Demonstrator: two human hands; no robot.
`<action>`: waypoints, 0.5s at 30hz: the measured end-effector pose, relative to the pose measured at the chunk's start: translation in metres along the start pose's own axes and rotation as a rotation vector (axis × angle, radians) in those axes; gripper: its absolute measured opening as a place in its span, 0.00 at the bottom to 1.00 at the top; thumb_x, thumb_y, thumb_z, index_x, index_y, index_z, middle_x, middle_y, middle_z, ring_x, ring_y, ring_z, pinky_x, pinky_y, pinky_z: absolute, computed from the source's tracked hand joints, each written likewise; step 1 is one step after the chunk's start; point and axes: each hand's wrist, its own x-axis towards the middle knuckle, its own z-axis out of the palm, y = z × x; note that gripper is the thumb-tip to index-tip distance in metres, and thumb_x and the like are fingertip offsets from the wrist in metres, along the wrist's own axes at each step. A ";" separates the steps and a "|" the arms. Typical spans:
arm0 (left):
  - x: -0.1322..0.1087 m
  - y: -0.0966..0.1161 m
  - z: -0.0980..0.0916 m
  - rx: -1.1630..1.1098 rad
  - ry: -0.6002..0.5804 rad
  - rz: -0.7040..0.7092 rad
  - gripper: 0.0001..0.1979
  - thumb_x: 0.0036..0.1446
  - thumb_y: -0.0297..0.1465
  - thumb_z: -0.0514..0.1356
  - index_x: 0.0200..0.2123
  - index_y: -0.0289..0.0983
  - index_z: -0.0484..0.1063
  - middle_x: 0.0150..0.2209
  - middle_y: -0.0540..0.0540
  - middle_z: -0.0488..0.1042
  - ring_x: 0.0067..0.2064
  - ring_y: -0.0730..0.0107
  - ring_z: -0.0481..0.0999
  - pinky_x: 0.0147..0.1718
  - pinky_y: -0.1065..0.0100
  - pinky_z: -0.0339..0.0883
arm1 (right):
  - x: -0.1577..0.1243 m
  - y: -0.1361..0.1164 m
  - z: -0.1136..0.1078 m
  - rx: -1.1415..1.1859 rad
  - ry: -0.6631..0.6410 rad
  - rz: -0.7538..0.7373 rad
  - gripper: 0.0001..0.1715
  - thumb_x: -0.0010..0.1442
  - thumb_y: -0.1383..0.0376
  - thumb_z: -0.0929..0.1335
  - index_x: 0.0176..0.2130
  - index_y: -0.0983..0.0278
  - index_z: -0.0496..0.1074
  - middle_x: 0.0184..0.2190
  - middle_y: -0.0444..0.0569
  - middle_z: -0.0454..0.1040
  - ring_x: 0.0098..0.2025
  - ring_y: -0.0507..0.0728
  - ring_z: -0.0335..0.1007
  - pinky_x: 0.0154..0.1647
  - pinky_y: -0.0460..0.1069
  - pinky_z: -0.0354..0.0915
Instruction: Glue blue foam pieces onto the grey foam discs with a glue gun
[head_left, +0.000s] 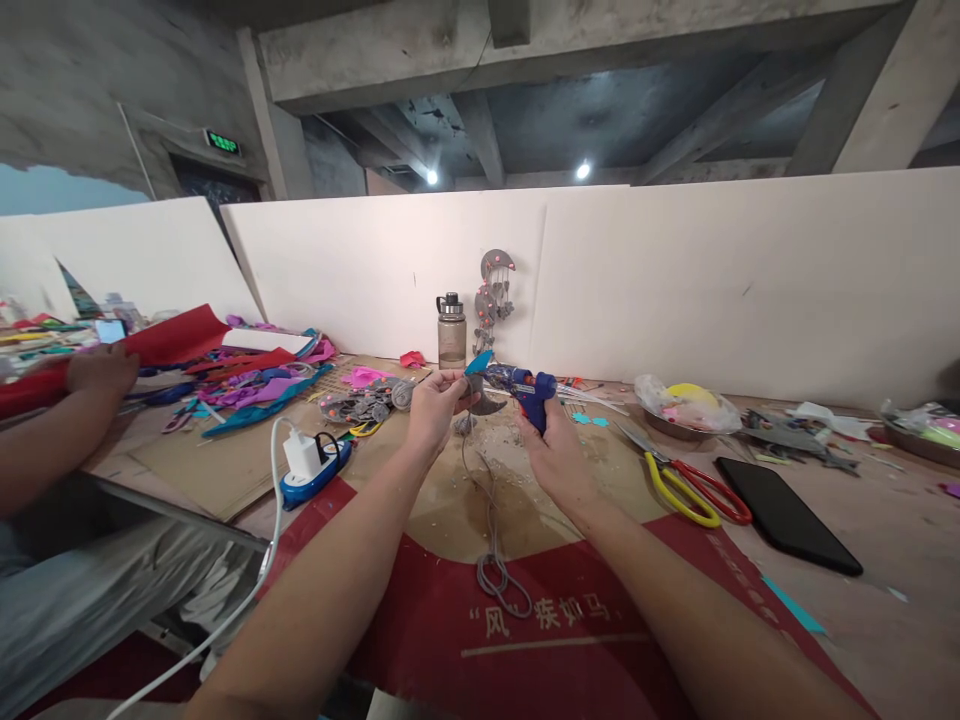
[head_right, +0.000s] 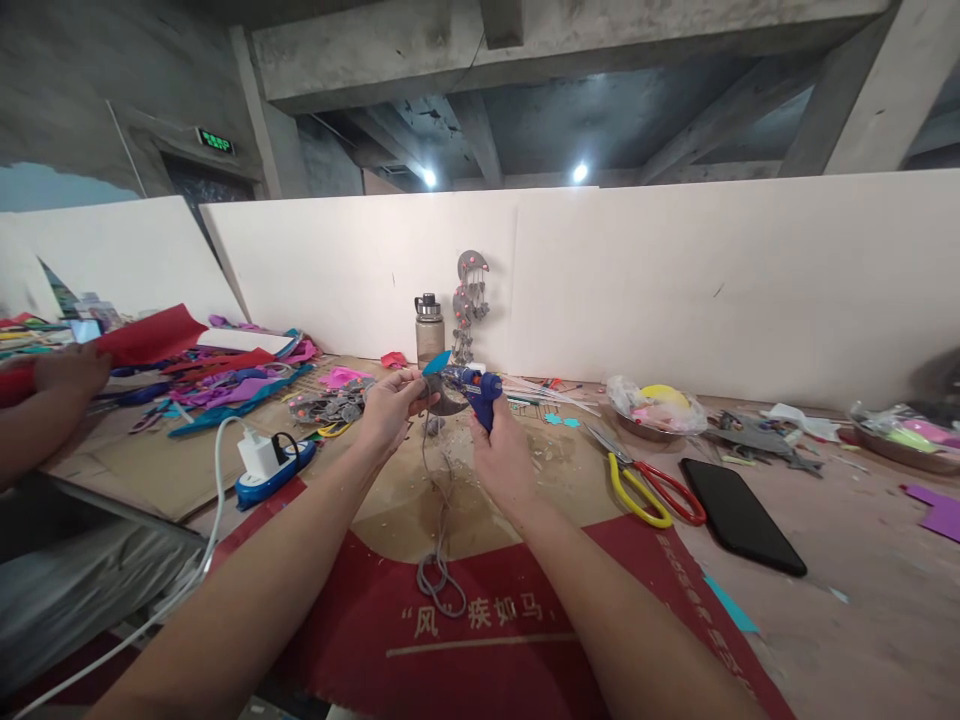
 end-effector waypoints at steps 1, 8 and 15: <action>0.000 0.000 0.000 0.003 -0.002 -0.001 0.14 0.39 0.34 0.70 0.28 0.33 0.73 0.28 0.49 0.74 0.30 0.73 0.75 0.38 0.64 0.74 | 0.000 0.000 0.000 0.001 0.000 0.003 0.26 0.61 0.60 0.61 0.58 0.63 0.62 0.48 0.57 0.73 0.47 0.63 0.68 0.50 0.58 0.62; -0.001 0.000 0.001 -0.014 -0.006 0.013 0.16 0.39 0.35 0.71 0.29 0.33 0.72 0.29 0.49 0.75 0.30 0.73 0.75 0.38 0.64 0.75 | 0.002 0.004 -0.002 0.000 0.023 0.028 0.25 0.60 0.60 0.61 0.56 0.62 0.64 0.45 0.57 0.74 0.46 0.63 0.69 0.50 0.59 0.63; -0.001 0.002 0.002 -0.058 0.005 -0.013 0.17 0.38 0.35 0.72 0.28 0.33 0.71 0.28 0.50 0.73 0.31 0.75 0.75 0.40 0.62 0.76 | 0.007 0.012 -0.006 -0.015 0.073 0.126 0.23 0.59 0.58 0.62 0.52 0.63 0.66 0.44 0.56 0.75 0.43 0.63 0.71 0.45 0.57 0.65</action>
